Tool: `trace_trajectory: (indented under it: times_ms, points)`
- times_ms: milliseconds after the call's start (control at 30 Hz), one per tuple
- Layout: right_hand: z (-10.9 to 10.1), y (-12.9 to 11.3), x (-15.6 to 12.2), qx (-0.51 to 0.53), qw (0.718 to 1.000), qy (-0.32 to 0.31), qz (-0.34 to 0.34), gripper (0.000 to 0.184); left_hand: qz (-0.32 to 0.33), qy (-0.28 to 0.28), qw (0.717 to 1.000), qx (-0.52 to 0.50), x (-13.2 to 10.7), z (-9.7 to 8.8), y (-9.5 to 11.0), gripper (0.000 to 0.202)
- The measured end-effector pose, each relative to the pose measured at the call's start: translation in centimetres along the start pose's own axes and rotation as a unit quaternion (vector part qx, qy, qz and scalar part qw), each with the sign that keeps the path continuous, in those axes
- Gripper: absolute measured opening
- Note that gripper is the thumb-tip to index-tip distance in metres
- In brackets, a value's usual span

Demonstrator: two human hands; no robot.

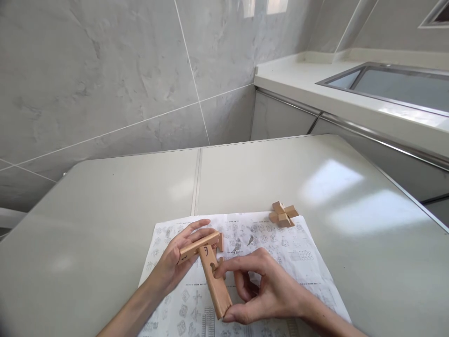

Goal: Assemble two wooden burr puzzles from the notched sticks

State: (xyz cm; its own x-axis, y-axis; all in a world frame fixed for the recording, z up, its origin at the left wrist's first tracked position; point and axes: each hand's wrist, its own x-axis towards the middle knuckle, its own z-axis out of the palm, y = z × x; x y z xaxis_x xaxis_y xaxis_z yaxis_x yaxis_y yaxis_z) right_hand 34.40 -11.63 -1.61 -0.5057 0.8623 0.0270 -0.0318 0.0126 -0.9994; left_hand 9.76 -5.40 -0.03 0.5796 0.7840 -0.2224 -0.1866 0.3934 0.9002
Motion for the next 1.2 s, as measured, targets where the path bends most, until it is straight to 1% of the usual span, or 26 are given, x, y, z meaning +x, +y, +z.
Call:
trace_trajectory:
  times_ms: [233,433,533,633,700,767,833,933,1033,1200]
  points:
    - [0.1,-0.1,-0.2,-0.037,0.999,-0.016,-0.035,0.043,-0.019,-0.03,0.999,-0.004,0.0,0.1,0.4,0.097]
    - [0.3,0.2,-0.2,-0.046,0.996,-0.014,-0.076,0.041,-0.025,-0.095,0.995,0.029,0.0,-0.2,0.2,0.101]
    - [0.3,0.3,-0.2,-0.04,0.997,-0.009,-0.065,0.039,-0.028,-0.118,0.992,0.037,0.0,-0.3,-0.1,0.1]
    - [0.3,0.1,-0.2,0.005,1.0,-0.004,-0.029,0.044,-0.002,-0.11,0.994,0.028,0.0,-0.3,-0.2,0.098]
    - [0.1,-0.2,-0.1,0.064,0.998,-0.001,0.008,0.046,0.023,-0.1,0.995,0.012,0.0,-0.2,-0.1,0.097]
    - [-0.1,-0.3,0.0,0.129,0.991,0.002,0.04,0.039,0.044,-0.084,0.995,0.001,-0.1,-0.1,0.1,0.094]
    - [-0.4,-0.3,0.1,0.18,0.982,-0.003,0.056,0.03,0.064,-0.058,0.996,0.002,-0.2,-0.1,0.1,0.092]
    - [-0.8,0.1,0.2,0.236,0.97,-0.025,0.058,0.026,0.085,-0.032,0.996,0.012,-0.2,-0.1,-0.1,0.094]
    - [-1.1,0.5,0.3,0.276,0.958,-0.051,0.053,0.024,0.085,-0.038,0.996,0.009,-0.2,-0.2,-0.4,0.096]
    - [-1.1,0.6,0.3,0.302,0.949,-0.076,0.051,0.023,0.074,-0.05,0.996,0.02,-0.5,-0.7,-0.5,0.098]
